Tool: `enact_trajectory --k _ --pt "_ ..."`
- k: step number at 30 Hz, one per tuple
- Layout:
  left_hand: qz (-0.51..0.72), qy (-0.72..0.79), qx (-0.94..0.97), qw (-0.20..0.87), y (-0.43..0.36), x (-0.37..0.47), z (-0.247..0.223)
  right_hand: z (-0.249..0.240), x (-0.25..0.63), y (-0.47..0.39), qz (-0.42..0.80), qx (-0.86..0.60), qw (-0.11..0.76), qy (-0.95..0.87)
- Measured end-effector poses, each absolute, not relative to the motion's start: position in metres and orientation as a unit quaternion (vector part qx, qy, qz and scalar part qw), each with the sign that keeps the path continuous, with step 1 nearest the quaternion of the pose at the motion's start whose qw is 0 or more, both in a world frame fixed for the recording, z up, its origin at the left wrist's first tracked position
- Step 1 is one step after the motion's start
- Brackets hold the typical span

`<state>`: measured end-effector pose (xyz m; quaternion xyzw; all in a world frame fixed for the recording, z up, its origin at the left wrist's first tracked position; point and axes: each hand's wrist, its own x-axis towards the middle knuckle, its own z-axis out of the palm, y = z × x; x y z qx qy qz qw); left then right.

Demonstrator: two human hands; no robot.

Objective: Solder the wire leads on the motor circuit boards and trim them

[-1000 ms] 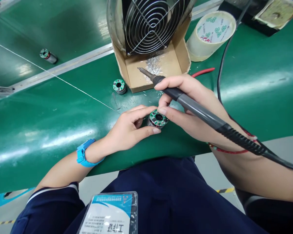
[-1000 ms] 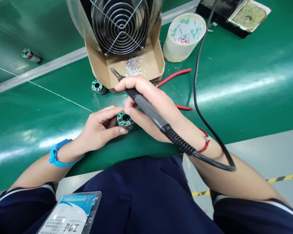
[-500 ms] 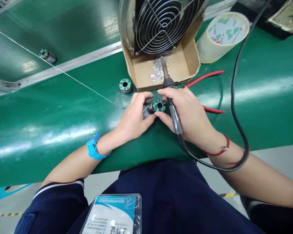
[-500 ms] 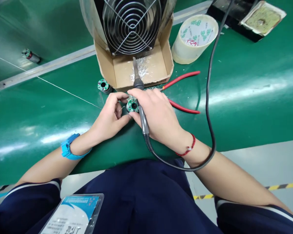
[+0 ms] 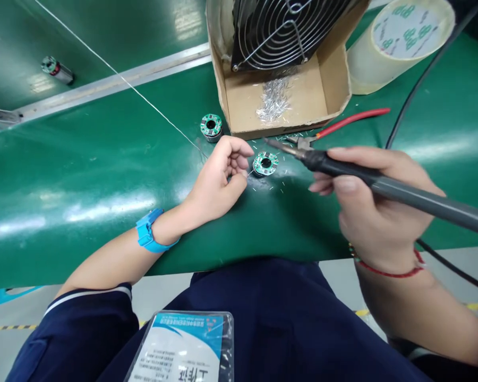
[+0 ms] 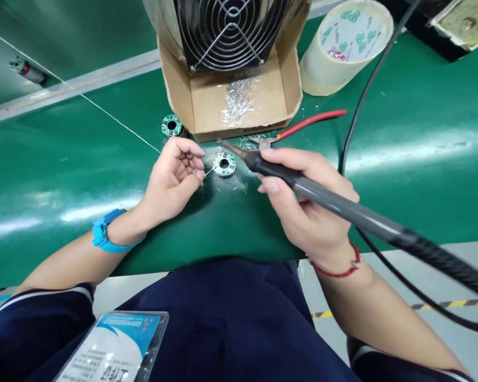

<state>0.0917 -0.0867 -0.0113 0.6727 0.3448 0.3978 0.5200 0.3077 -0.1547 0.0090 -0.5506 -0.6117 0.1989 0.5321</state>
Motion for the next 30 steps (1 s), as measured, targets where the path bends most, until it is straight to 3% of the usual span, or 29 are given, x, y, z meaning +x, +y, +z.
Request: enact_trajectory --k 4,18,30 --pt "0.389 0.346 0.695 0.496 -0.086 0.092 -0.011 0.004 0.307 -0.163 0.228 -0.548 0.585 -0.553" --pt "0.372 0.348 0.744 0.432 -0.082 0.099 -0.013 0.007 0.31 -0.16 0.244 -0.555 0.571 -0.553" --pt "0.271 0.338 0.815 0.385 -0.074 0.096 -0.018 0.035 0.314 -0.154 0.273 -0.629 0.465 -0.56"
